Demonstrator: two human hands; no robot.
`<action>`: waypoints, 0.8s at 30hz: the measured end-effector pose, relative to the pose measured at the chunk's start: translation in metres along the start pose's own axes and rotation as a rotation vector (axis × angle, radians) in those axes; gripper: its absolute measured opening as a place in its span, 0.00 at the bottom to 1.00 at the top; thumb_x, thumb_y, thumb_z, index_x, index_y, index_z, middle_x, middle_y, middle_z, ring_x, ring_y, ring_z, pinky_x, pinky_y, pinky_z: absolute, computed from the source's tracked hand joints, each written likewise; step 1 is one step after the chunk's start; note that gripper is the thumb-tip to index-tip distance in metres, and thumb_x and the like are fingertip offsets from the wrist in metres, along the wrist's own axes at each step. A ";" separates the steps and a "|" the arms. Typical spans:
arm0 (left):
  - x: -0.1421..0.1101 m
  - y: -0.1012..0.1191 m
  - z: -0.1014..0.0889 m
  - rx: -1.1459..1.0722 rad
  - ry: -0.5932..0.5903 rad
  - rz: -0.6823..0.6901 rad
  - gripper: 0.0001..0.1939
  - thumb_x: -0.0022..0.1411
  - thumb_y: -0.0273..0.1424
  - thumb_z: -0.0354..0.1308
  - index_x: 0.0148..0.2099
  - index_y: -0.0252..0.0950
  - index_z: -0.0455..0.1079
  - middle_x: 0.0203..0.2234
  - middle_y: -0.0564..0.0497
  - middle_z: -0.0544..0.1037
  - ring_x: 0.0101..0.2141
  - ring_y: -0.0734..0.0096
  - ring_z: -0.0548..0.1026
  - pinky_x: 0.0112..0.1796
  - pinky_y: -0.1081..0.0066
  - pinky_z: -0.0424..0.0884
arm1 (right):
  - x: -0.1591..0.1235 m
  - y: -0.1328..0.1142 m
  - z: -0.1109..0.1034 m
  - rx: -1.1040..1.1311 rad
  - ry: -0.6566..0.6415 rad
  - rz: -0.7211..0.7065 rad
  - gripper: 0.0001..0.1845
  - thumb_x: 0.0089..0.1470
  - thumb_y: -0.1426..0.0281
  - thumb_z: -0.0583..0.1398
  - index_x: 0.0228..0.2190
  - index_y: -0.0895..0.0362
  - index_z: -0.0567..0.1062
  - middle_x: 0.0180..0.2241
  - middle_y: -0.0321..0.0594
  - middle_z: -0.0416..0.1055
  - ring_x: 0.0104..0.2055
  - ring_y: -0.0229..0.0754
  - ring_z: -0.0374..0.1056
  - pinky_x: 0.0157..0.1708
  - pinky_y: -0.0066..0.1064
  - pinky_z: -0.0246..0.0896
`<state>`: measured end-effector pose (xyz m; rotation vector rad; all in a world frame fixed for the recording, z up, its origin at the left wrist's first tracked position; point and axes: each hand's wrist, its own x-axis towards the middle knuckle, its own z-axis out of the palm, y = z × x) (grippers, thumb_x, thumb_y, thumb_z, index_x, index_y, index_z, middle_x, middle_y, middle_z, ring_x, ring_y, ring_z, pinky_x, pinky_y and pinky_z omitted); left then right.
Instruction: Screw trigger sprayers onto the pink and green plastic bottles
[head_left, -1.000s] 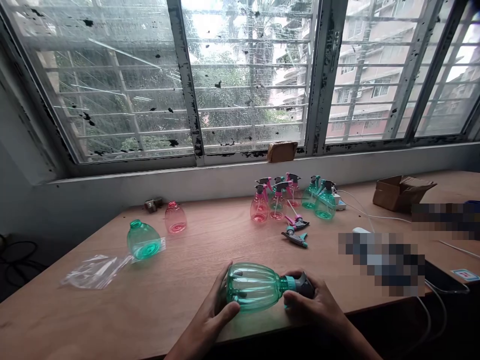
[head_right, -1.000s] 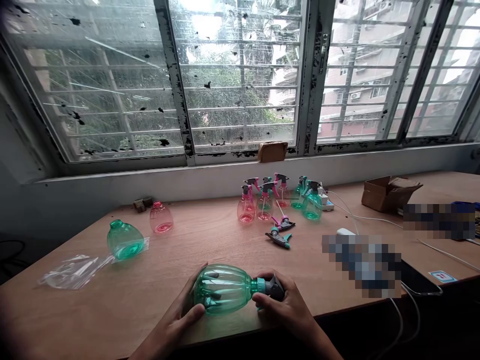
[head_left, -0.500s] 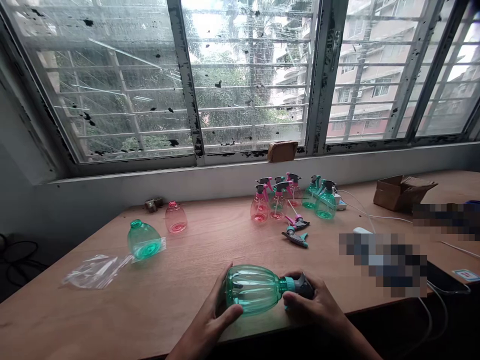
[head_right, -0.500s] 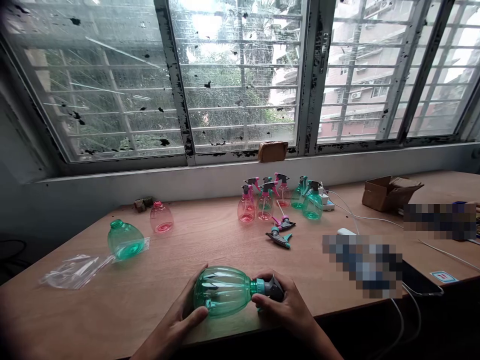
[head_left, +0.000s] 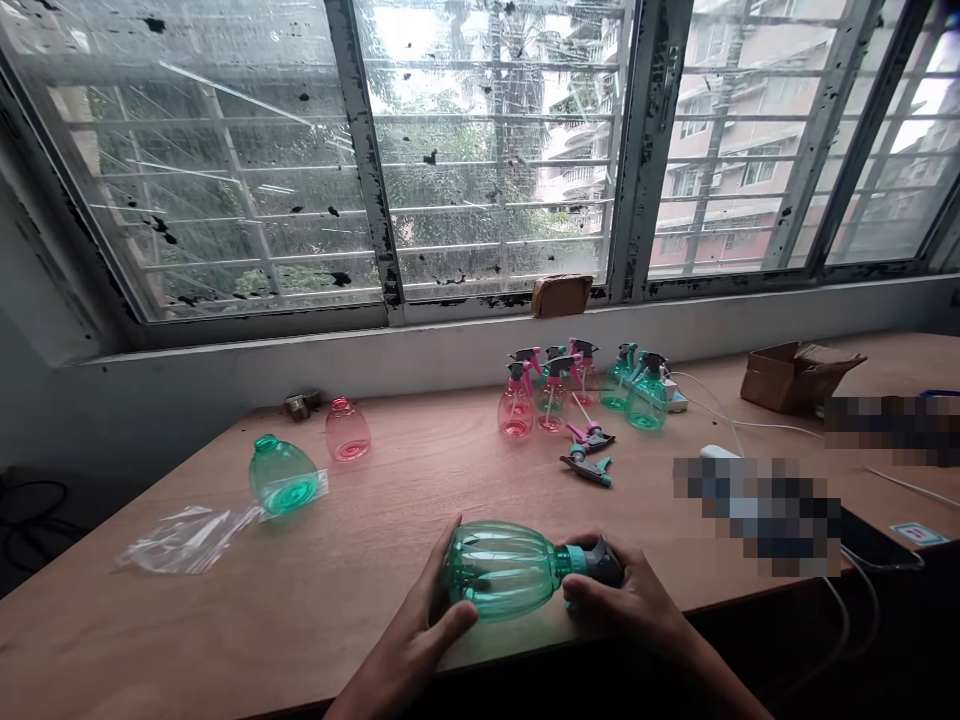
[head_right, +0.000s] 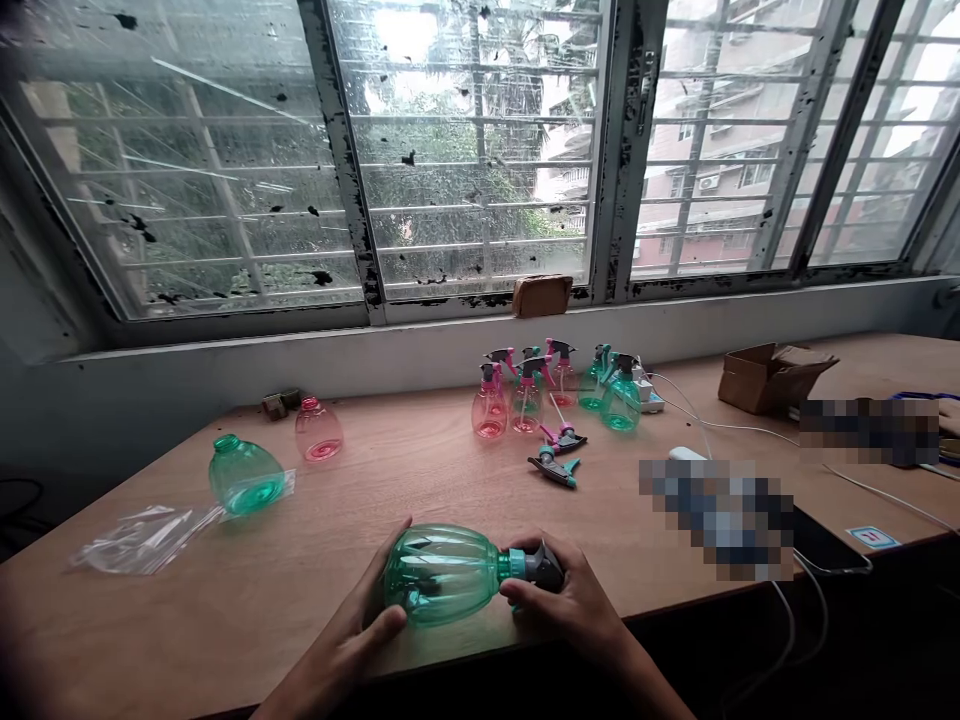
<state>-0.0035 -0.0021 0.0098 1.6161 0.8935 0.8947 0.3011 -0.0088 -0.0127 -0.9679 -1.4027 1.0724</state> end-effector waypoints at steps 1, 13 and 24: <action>0.000 0.001 0.000 0.002 0.005 -0.003 0.48 0.69 0.57 0.63 0.81 0.44 0.52 0.78 0.43 0.57 0.77 0.40 0.49 0.75 0.43 0.41 | 0.000 -0.001 0.000 0.002 -0.008 0.003 0.22 0.50 0.54 0.77 0.39 0.57 0.85 0.31 0.40 0.82 0.31 0.48 0.79 0.32 0.33 0.74; -0.002 -0.003 -0.001 0.026 0.074 -0.002 0.45 0.70 0.51 0.66 0.80 0.49 0.52 0.79 0.47 0.56 0.77 0.45 0.51 0.75 0.47 0.44 | 0.001 0.000 0.000 -0.008 0.014 0.020 0.22 0.50 0.55 0.78 0.39 0.57 0.85 0.31 0.39 0.82 0.31 0.47 0.79 0.32 0.32 0.75; -0.001 -0.006 0.004 -0.140 -0.003 -0.001 0.50 0.68 0.48 0.70 0.81 0.55 0.46 0.75 0.46 0.63 0.73 0.45 0.64 0.71 0.47 0.60 | -0.001 0.007 0.001 0.046 0.061 0.054 0.25 0.50 0.52 0.77 0.41 0.56 0.82 0.27 0.37 0.81 0.28 0.46 0.79 0.28 0.32 0.76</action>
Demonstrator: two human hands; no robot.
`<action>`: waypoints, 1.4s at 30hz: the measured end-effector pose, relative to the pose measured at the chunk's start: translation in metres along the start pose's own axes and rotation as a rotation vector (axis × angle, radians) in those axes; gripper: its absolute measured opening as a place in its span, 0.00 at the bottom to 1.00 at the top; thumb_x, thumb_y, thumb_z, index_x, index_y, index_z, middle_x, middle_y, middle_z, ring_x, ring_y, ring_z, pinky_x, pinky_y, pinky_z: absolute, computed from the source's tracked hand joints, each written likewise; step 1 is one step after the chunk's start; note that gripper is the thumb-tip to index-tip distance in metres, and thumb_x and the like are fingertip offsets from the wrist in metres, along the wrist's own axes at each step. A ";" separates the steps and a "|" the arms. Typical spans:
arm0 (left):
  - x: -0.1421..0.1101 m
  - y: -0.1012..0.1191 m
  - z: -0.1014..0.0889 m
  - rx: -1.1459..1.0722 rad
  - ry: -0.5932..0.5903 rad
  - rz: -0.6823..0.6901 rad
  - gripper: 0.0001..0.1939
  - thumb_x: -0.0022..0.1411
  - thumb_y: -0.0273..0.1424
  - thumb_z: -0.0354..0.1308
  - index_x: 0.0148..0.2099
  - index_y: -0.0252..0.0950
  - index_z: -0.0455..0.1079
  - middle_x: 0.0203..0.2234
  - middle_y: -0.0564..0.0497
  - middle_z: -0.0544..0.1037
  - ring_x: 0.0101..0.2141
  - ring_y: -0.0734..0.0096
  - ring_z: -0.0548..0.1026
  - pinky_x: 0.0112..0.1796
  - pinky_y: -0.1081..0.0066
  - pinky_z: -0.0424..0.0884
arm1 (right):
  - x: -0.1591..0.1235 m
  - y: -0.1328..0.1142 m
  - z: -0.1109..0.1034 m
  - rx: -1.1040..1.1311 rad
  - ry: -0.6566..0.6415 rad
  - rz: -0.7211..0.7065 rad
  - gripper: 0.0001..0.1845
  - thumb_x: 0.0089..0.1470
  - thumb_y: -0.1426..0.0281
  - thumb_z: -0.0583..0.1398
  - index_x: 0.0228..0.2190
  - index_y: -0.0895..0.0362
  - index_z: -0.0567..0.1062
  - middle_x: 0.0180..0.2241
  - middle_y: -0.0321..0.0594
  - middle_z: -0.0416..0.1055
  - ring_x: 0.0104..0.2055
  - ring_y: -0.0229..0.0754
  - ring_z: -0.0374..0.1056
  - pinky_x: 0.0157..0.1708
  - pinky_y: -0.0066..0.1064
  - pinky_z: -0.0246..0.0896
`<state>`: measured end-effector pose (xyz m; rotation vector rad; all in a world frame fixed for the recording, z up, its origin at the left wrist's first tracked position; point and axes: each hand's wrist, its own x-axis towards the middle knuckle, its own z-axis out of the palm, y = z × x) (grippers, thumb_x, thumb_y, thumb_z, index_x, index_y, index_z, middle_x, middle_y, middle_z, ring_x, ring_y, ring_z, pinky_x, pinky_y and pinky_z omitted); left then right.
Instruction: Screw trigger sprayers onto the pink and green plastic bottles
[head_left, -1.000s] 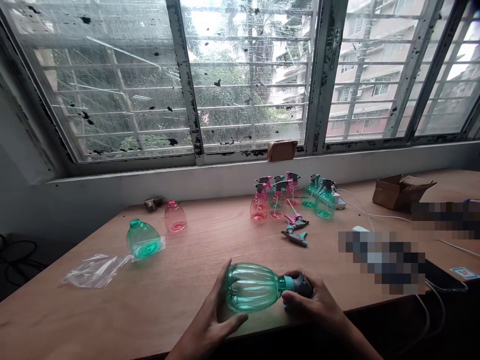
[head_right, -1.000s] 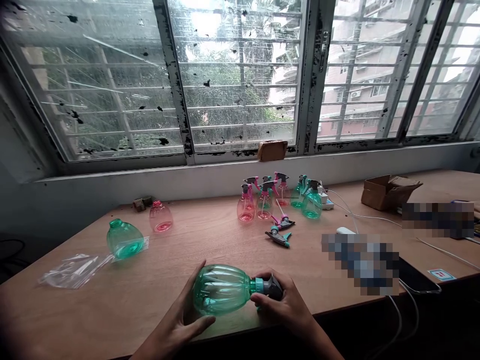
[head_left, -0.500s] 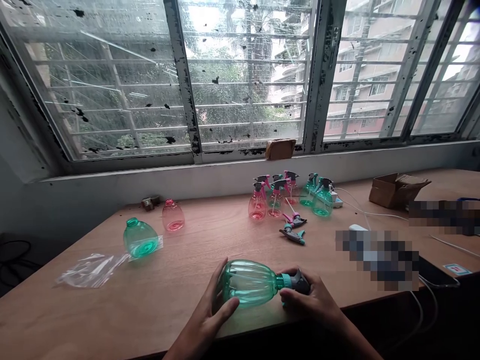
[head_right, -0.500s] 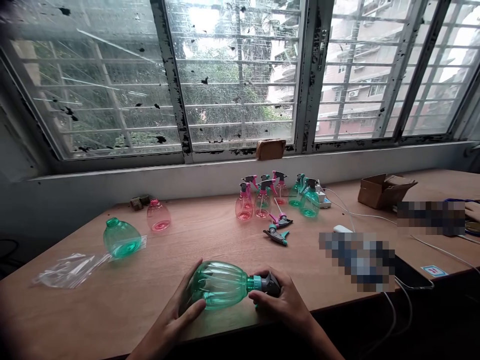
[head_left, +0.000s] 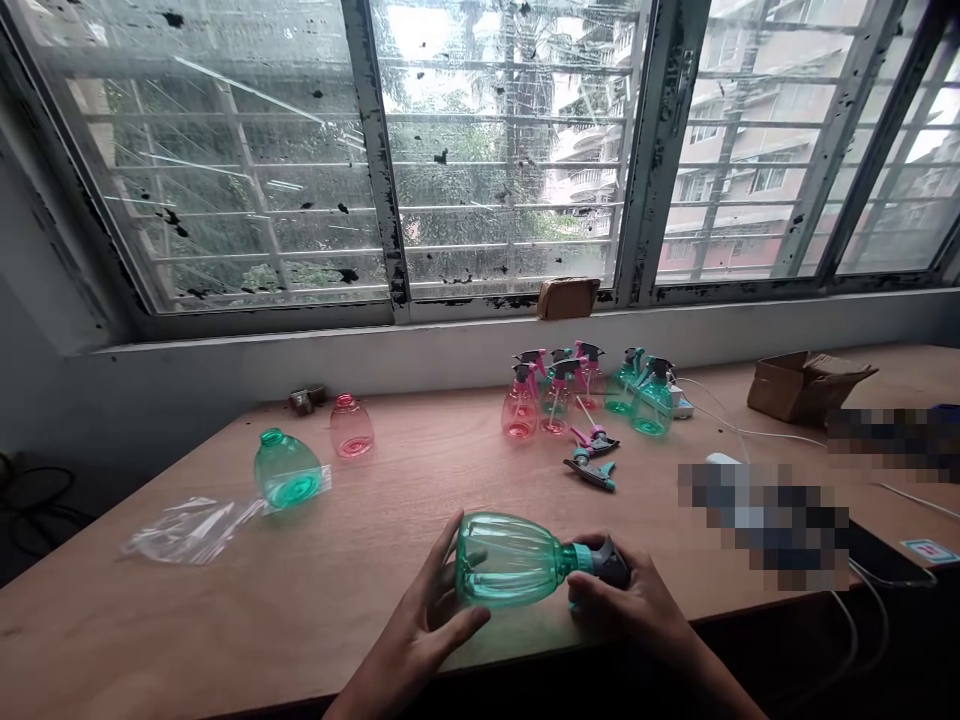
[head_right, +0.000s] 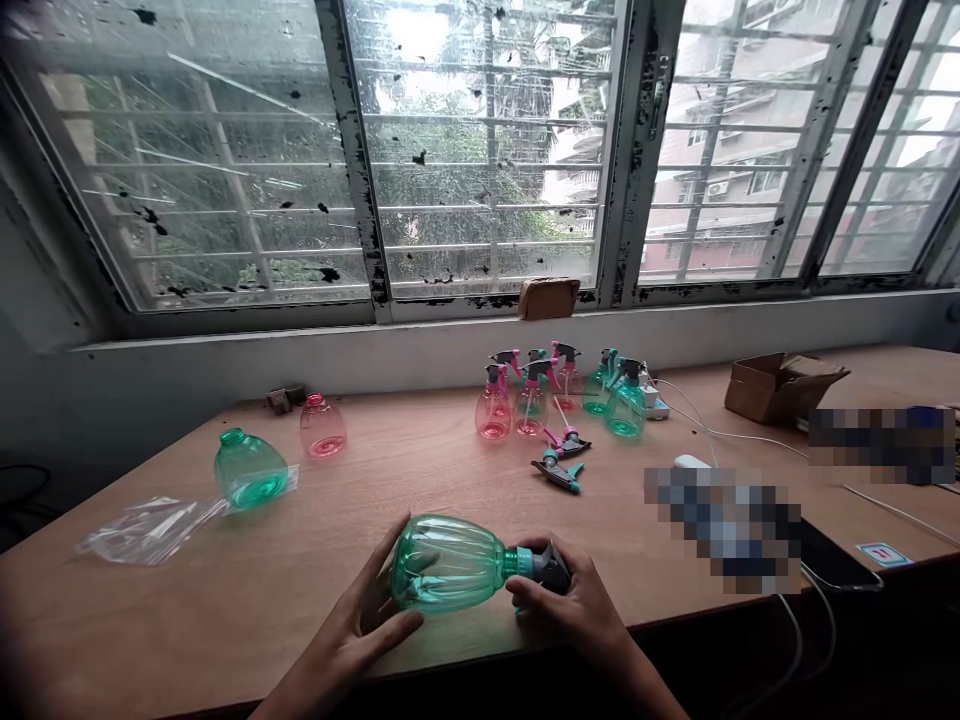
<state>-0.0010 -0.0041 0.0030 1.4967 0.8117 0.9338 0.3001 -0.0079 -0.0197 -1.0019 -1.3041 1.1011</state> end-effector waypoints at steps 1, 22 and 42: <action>-0.001 0.000 0.000 -0.008 -0.007 0.000 0.50 0.68 0.47 0.70 0.81 0.56 0.45 0.75 0.45 0.63 0.72 0.45 0.65 0.71 0.47 0.61 | 0.000 0.000 0.000 0.004 -0.003 0.003 0.25 0.50 0.52 0.77 0.41 0.57 0.81 0.27 0.37 0.82 0.28 0.47 0.80 0.29 0.32 0.77; -0.006 0.014 0.007 -0.043 -0.056 -0.027 0.56 0.66 0.39 0.74 0.82 0.52 0.41 0.79 0.46 0.54 0.76 0.49 0.55 0.73 0.53 0.56 | -0.005 -0.004 -0.003 -0.008 0.024 0.055 0.25 0.50 0.54 0.78 0.41 0.57 0.82 0.28 0.37 0.82 0.30 0.47 0.80 0.31 0.33 0.76; -0.002 0.019 0.004 0.095 0.003 -0.039 0.58 0.64 0.51 0.72 0.82 0.43 0.44 0.79 0.42 0.52 0.77 0.41 0.50 0.74 0.48 0.50 | -0.002 -0.004 -0.004 -0.124 0.016 -0.019 0.22 0.49 0.55 0.77 0.40 0.56 0.85 0.30 0.37 0.81 0.30 0.46 0.77 0.31 0.32 0.75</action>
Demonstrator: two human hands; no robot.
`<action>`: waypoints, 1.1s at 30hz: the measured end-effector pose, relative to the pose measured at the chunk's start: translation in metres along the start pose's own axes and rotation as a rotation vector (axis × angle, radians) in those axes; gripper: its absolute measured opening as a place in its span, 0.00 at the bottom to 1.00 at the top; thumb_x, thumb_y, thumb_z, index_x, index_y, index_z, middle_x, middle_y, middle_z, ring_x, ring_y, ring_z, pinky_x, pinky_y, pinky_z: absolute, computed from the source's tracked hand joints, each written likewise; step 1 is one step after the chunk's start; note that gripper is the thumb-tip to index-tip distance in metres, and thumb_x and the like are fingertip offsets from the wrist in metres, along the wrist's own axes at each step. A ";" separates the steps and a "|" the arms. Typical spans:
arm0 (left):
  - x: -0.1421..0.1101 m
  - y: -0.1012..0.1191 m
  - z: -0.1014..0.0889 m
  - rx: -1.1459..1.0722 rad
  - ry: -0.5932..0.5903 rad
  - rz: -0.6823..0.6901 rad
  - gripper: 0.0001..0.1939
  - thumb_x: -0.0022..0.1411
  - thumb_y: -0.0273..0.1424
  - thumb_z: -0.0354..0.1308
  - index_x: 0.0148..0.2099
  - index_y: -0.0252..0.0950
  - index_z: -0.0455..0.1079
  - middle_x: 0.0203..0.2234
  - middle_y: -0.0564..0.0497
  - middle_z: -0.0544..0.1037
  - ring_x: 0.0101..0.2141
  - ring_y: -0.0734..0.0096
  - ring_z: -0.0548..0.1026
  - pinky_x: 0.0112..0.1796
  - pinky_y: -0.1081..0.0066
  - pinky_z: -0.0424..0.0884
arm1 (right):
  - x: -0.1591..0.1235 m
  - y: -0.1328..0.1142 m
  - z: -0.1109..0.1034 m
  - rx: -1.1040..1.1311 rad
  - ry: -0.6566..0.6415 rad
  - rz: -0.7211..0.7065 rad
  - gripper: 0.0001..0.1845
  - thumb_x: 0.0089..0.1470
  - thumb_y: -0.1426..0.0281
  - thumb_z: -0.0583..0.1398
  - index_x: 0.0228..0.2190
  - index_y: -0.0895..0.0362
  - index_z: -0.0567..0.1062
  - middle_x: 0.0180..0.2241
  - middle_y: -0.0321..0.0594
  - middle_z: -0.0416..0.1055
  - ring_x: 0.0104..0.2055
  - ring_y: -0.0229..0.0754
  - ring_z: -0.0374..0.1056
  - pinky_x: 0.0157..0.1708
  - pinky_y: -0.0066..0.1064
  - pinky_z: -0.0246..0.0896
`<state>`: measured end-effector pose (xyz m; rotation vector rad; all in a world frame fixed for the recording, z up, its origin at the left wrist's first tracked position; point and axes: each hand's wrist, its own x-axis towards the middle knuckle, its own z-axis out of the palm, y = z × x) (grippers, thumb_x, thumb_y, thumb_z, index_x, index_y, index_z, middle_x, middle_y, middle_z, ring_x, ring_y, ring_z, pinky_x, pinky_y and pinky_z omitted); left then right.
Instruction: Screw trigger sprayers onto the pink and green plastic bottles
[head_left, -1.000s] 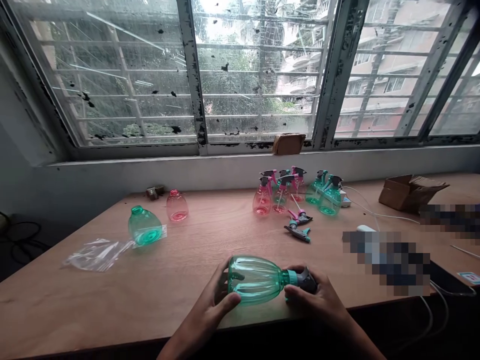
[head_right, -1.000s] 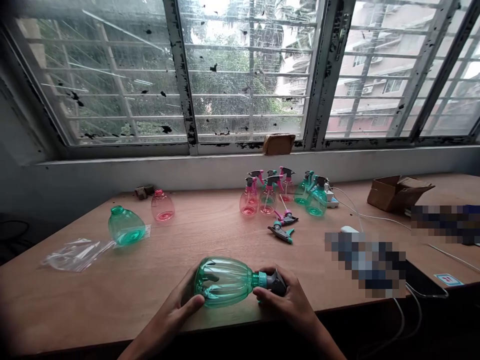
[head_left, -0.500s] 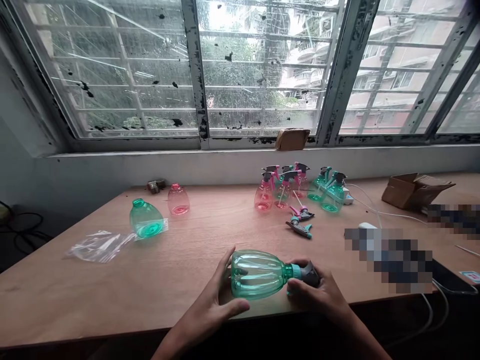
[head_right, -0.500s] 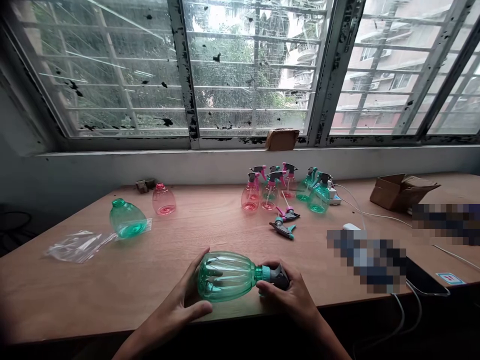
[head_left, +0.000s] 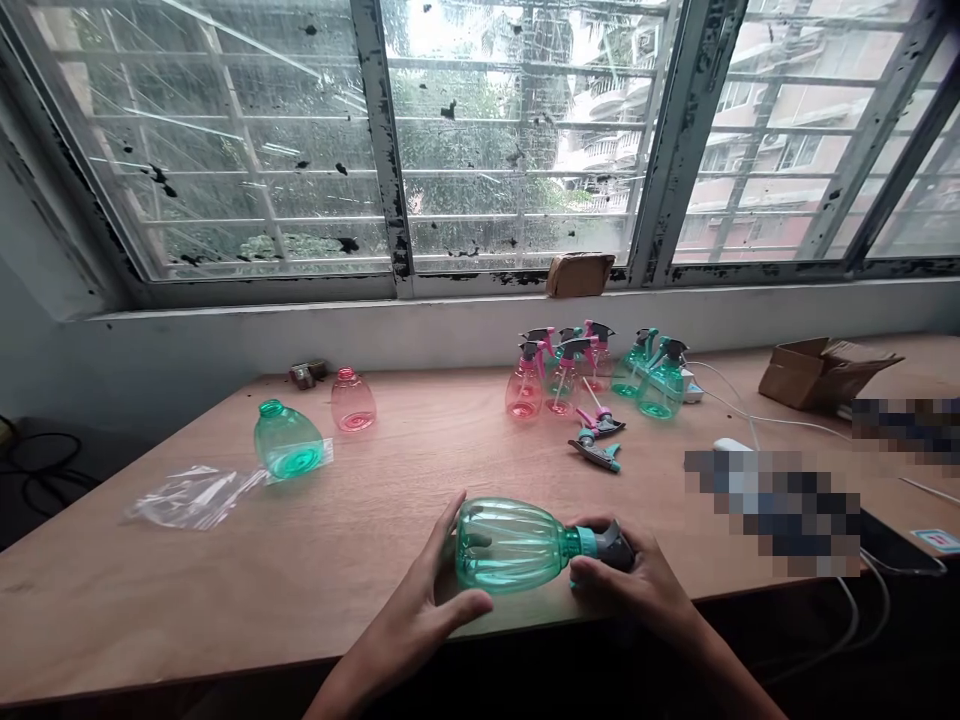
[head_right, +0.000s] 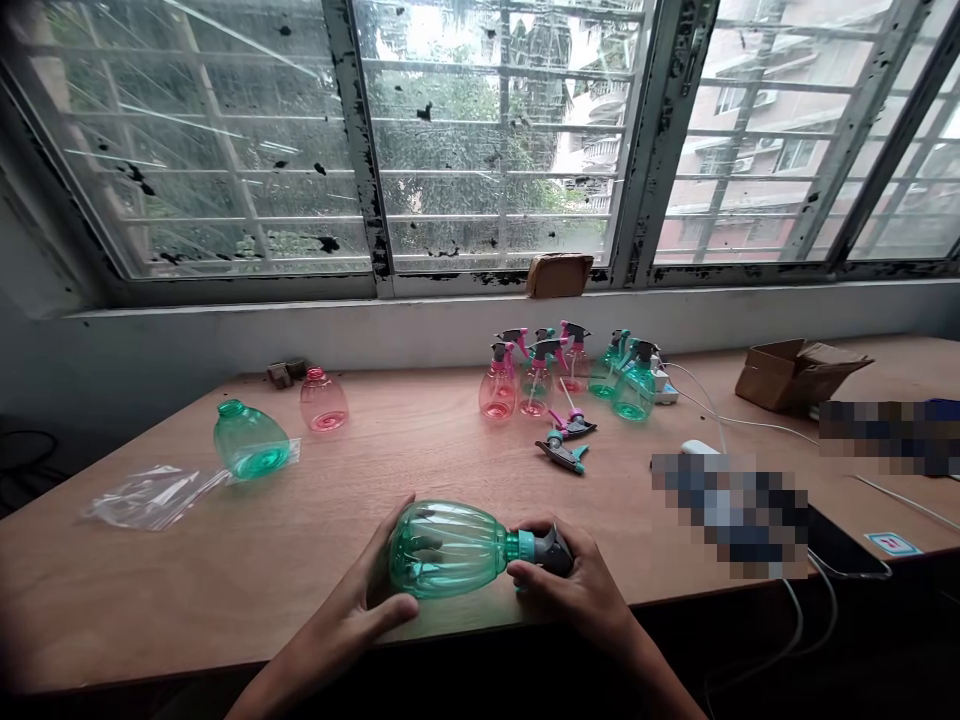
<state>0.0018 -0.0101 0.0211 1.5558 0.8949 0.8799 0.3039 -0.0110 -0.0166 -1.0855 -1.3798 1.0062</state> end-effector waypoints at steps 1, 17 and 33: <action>0.001 0.001 0.000 0.004 0.002 0.001 0.55 0.66 0.54 0.69 0.82 0.41 0.47 0.79 0.41 0.53 0.77 0.40 0.49 0.74 0.47 0.49 | 0.000 0.000 0.000 0.000 -0.006 0.001 0.23 0.49 0.54 0.77 0.40 0.56 0.85 0.30 0.37 0.81 0.30 0.46 0.77 0.31 0.33 0.75; 0.000 -0.001 0.000 -0.052 -0.012 0.003 0.52 0.67 0.53 0.69 0.81 0.45 0.49 0.78 0.41 0.57 0.75 0.40 0.57 0.73 0.45 0.55 | 0.000 0.003 0.000 0.038 0.015 0.015 0.24 0.47 0.54 0.78 0.40 0.56 0.85 0.30 0.36 0.80 0.30 0.45 0.77 0.29 0.32 0.78; 0.004 -0.002 -0.001 -0.067 -0.009 -0.016 0.51 0.64 0.50 0.73 0.79 0.42 0.53 0.73 0.37 0.65 0.73 0.39 0.61 0.70 0.46 0.60 | 0.001 0.004 0.000 0.083 0.002 0.026 0.24 0.48 0.54 0.79 0.40 0.57 0.84 0.30 0.37 0.80 0.30 0.45 0.77 0.29 0.32 0.77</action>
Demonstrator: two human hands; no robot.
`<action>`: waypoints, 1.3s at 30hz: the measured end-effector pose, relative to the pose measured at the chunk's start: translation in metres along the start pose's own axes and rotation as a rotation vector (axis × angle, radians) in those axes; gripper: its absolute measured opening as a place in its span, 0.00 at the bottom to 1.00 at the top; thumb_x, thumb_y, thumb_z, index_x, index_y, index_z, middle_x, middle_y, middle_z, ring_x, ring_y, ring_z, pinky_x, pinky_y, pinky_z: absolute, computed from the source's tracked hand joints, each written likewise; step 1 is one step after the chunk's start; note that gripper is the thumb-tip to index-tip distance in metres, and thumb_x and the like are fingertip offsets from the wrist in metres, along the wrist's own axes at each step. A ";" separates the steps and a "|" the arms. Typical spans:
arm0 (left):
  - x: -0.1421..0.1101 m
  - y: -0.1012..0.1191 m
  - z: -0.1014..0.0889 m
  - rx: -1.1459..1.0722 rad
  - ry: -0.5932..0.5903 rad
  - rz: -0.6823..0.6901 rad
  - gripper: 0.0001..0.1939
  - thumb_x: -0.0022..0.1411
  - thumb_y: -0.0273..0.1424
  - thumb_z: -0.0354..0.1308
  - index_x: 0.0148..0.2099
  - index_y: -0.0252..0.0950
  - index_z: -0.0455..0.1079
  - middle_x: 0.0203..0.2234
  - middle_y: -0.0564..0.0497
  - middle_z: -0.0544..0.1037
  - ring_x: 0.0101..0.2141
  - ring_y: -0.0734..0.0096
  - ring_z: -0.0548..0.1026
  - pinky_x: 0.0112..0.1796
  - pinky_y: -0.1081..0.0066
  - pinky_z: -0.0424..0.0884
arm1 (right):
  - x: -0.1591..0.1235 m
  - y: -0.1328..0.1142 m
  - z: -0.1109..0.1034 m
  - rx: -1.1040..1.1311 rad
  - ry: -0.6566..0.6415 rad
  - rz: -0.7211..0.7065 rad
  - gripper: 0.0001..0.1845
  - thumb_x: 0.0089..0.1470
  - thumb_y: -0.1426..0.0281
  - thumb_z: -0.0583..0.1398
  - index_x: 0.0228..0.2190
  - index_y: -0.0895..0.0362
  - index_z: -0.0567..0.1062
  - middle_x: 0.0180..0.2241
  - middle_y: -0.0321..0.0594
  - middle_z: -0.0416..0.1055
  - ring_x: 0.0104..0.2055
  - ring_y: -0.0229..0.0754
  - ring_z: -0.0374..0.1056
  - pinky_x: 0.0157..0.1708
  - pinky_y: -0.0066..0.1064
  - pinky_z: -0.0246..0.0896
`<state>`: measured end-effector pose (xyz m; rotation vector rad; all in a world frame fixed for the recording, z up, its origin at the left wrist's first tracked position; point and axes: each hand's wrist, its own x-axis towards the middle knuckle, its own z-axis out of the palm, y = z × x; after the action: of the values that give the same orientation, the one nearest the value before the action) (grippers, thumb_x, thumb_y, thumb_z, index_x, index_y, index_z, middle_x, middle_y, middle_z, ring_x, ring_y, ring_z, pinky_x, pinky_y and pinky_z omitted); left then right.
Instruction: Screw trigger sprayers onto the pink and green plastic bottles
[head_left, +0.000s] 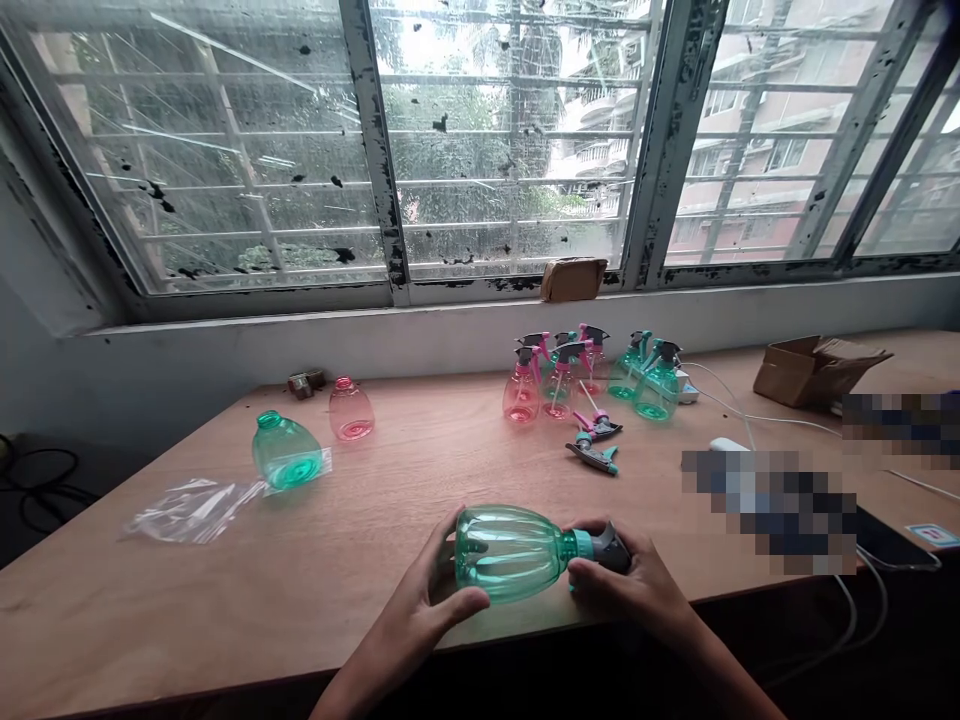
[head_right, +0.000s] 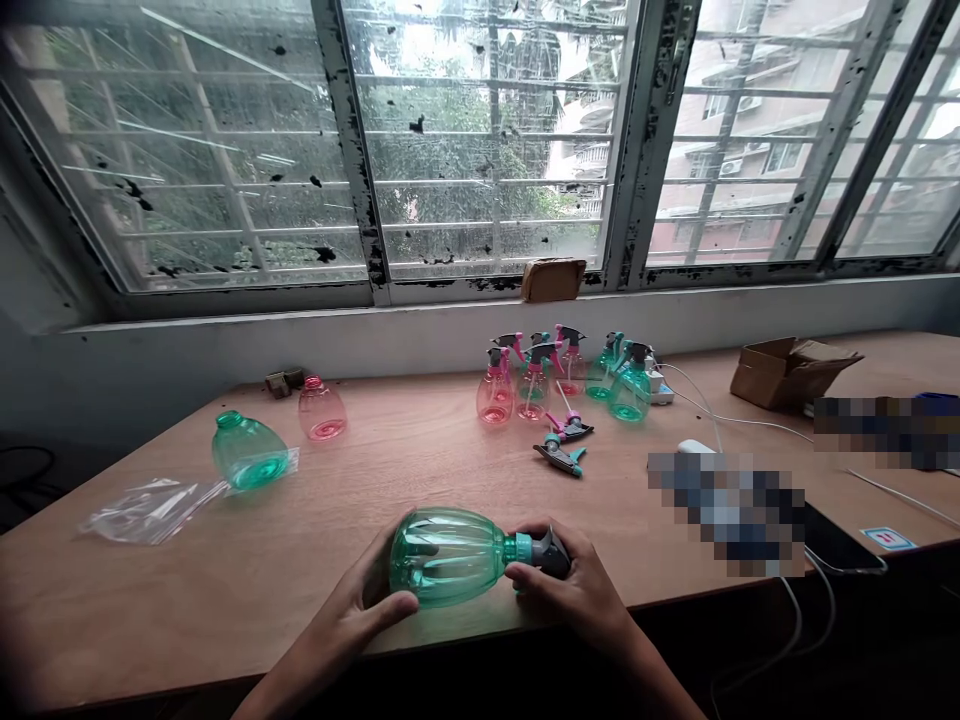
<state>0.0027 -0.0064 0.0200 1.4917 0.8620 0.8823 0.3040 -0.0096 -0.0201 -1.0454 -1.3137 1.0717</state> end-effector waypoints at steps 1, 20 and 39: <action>0.000 0.000 0.000 0.002 0.003 0.000 0.52 0.62 0.47 0.76 0.78 0.43 0.54 0.74 0.38 0.64 0.72 0.39 0.62 0.70 0.46 0.61 | 0.000 0.000 0.000 0.006 -0.001 0.006 0.25 0.48 0.54 0.79 0.40 0.57 0.83 0.30 0.37 0.80 0.29 0.46 0.77 0.29 0.33 0.78; -0.003 0.003 0.003 -0.022 -0.013 0.006 0.56 0.62 0.48 0.76 0.81 0.55 0.47 0.76 0.47 0.61 0.74 0.45 0.60 0.71 0.50 0.60 | -0.003 0.001 0.001 0.055 -0.016 0.022 0.23 0.51 0.55 0.77 0.42 0.56 0.81 0.28 0.37 0.83 0.29 0.46 0.81 0.30 0.32 0.78; -0.004 -0.009 -0.004 -0.039 -0.061 0.049 0.59 0.62 0.57 0.71 0.82 0.48 0.43 0.78 0.39 0.57 0.75 0.36 0.56 0.71 0.43 0.57 | -0.001 -0.005 0.003 0.081 0.001 0.017 0.22 0.49 0.56 0.78 0.39 0.56 0.82 0.28 0.37 0.82 0.29 0.47 0.81 0.30 0.32 0.78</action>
<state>-0.0034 -0.0076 0.0112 1.5035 0.7626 0.8797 0.3013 -0.0115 -0.0158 -0.9980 -1.2528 1.1275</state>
